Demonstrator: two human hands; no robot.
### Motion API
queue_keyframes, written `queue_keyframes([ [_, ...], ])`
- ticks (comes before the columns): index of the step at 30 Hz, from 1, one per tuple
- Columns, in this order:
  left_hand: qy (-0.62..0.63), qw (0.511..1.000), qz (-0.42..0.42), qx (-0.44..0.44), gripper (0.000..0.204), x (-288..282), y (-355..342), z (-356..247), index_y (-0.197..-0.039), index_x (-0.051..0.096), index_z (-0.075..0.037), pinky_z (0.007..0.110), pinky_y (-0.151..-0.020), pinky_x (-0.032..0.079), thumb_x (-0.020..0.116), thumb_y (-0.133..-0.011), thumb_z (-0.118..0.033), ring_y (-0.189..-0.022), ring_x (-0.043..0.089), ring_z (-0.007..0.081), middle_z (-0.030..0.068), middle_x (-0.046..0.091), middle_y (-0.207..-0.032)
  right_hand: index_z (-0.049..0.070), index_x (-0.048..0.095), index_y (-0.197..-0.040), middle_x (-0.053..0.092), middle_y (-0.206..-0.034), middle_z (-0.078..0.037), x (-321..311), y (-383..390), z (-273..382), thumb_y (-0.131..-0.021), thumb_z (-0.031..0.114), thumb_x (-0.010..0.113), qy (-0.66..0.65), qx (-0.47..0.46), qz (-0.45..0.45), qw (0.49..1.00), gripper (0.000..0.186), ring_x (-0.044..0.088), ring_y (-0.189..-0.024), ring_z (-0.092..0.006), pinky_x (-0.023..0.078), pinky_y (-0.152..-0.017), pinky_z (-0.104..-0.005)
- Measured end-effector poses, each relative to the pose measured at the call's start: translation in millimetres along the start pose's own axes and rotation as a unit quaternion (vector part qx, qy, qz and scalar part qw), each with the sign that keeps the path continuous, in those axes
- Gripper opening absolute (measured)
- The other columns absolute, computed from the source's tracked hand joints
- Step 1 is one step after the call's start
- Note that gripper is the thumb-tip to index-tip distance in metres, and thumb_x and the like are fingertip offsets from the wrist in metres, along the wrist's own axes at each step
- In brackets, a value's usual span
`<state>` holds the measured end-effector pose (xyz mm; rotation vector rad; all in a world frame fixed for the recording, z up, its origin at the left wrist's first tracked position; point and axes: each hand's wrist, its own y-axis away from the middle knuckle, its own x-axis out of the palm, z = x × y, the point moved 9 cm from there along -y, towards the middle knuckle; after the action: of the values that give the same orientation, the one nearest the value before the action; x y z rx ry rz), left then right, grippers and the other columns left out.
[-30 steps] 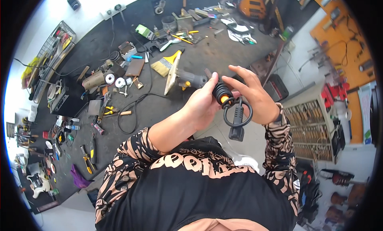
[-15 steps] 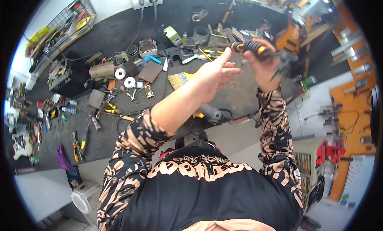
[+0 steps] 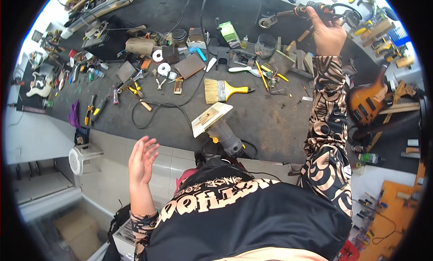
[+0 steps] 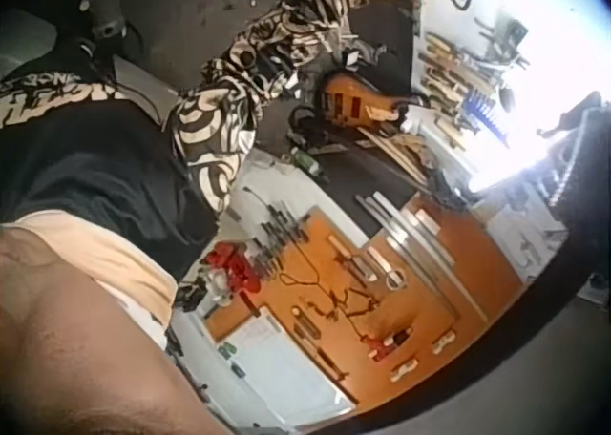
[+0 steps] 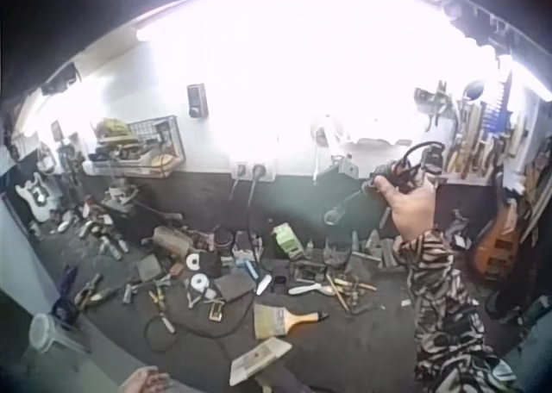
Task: The person organizes the workbench by sorting sanding blocks and placing them into a tray, handling rotary tools, holding a sanding disc, and moving hand tools and a spray bottle.
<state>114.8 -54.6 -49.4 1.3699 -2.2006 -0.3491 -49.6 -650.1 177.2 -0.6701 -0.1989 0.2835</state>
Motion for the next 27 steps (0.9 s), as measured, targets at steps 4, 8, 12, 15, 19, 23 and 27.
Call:
queue_keyframes([
  [4,0.038,0.997,-0.063,-0.011,0.042,-27,28,31,-0.134,0.048,-0.005,0.036,-0.089,0.05,0.051,-0.103,-0.034,-0.113,0.058,0.0263,0.0128,0.057,-0.125,-0.002,0.069,-0.098,0.073,-0.09,-0.007,-1,0,21,-0.078,0.014,0.086,0.073,-0.05,0.003,0.996,0.032,0.065,-0.078,-0.0085,0.051,-0.074,-0.0226],
  [8,0.061,0.992,-0.106,-0.011,0.041,-32,47,47,-0.132,0.049,-0.005,0.036,-0.088,0.05,0.052,-0.102,-0.033,-0.112,0.059,0.0263,0.0131,0.058,-0.124,-0.005,0.069,-0.1,0.072,-0.092,-0.009,9,7,32,-0.078,0.014,0.086,0.011,-0.055,0.036,0.998,0.034,0.066,-0.08,-0.0096,0.052,-0.076,-0.0226],
  [12,0.064,0.993,-0.095,-0.013,0.039,-30,42,50,-0.131,0.049,-0.006,0.036,-0.088,0.05,0.054,-0.102,-0.032,-0.111,0.06,0.0256,0.013,0.059,-0.123,-0.005,0.069,-0.103,0.072,-0.096,-0.01,19,6,19,-0.079,0.011,0.085,-0.042,-0.022,0.053,0.997,0.032,0.066,-0.084,-0.0111,0.051,-0.077,-0.0221],
  [15,0.06,0.994,-0.089,-0.011,0.038,-28,41,47,-0.13,0.05,-0.006,0.036,-0.088,0.05,0.053,-0.102,-0.031,-0.111,0.06,0.0255,0.013,0.059,-0.122,-0.004,0.067,-0.105,0.072,-0.095,-0.009,24,5,5,-0.08,0.01,0.084,-0.019,-0.001,0.056,0.998,0.033,0.066,-0.084,-0.0103,0.051,-0.077,-0.0223],
  [19,0.07,0.993,-0.096,-0.005,0.037,-31,47,46,-0.13,0.05,-0.005,0.036,-0.088,0.05,0.053,-0.103,-0.03,-0.111,0.06,0.0256,0.013,0.059,-0.122,-0.004,0.068,-0.105,0.073,-0.096,-0.009,23,-2,9,-0.081,0.009,0.083,-0.035,0.018,0.069,0.997,0.031,0.067,-0.084,-0.0109,0.051,-0.078,-0.0223],
  [23,0.079,0.991,-0.111,-0.003,0.037,-38,54,48,-0.13,0.05,-0.005,0.036,-0.088,0.051,0.053,-0.103,-0.03,-0.11,0.06,0.0256,0.0132,0.059,-0.122,-0.006,0.065,-0.112,0.069,-0.109,-0.012,16,-6,23,-0.082,0.005,0.081,-0.034,-0.004,0.109,0.993,0.036,0.065,-0.098,-0.0162,0.051,-0.088,-0.0272],
  [27,0.079,0.991,-0.11,-0.01,0.037,-41,54,53,-0.13,0.05,-0.005,0.036,-0.088,0.051,0.053,-0.103,-0.03,-0.11,0.06,0.0257,0.0135,0.059,-0.123,-0.007,0.064,-0.112,0.069,-0.108,-0.012,25,-3,10,-0.083,0.006,0.081,-0.008,0.011,0.105,0.994,0.037,0.065,-0.098,-0.0157,0.05,-0.088,-0.0271],
])
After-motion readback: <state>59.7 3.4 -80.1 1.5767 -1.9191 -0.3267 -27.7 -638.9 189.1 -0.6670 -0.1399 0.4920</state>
